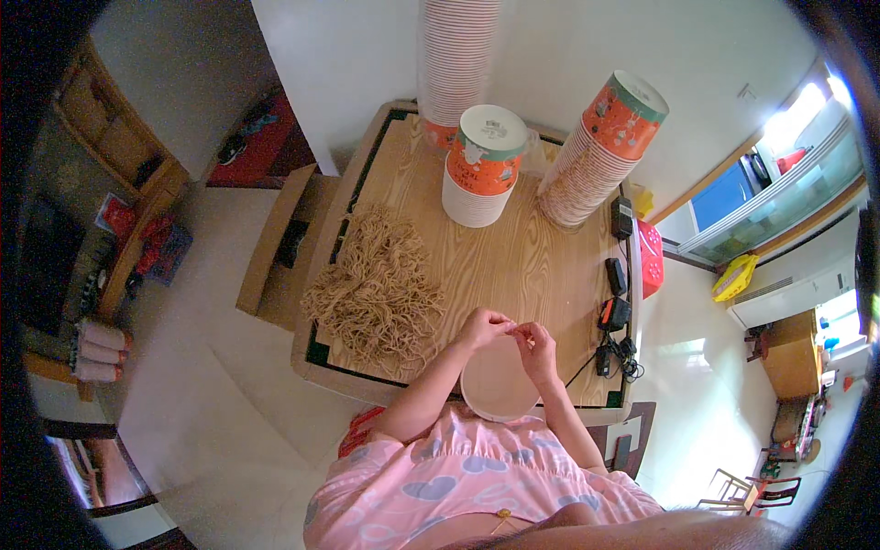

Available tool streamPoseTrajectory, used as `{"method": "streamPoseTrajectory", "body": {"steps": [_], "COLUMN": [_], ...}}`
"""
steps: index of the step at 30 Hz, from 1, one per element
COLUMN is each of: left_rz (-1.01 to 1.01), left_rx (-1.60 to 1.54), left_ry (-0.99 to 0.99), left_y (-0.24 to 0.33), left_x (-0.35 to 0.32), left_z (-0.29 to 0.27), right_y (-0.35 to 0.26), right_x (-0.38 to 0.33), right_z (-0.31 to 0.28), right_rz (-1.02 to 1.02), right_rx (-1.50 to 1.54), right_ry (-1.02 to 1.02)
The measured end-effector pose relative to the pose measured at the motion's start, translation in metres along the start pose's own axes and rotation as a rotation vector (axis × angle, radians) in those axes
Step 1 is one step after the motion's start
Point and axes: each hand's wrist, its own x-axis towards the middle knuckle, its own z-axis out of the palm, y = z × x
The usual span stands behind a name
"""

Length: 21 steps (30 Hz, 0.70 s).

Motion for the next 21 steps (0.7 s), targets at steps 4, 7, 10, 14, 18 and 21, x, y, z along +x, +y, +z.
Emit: {"method": "streamPoseTrajectory", "body": {"steps": [4,7,10,14,18,21], "left_rz": [0.002,0.018,0.021,0.059,0.003,0.012], "left_rx": [-0.012,0.005,0.04,0.045,0.058,-0.023], "left_ry": [-0.009,-0.02,-0.022,0.024,0.029,0.057], "left_y": [0.002,0.008,0.01,0.003,0.021,0.009], "left_x": [-0.002,-0.004,-0.005,-0.004,-0.008,-0.002], "left_z": [-0.002,-0.003,-0.002,0.001,0.004,0.006], "right_y": [-0.007,-0.004,-0.002,-0.001,0.002,-0.009], "right_x": [0.001,0.0,0.001,0.002,0.002,0.004], "right_z": [-0.001,-0.001,0.002,0.004,0.004,0.002], "right_rz": [0.06,0.077,0.086,0.042,0.106,0.132], "right_rx": [-0.003,-0.024,-0.03,-0.044,0.052,0.09], "right_ry": [0.007,0.033,0.056,0.057,0.083,0.064]}}
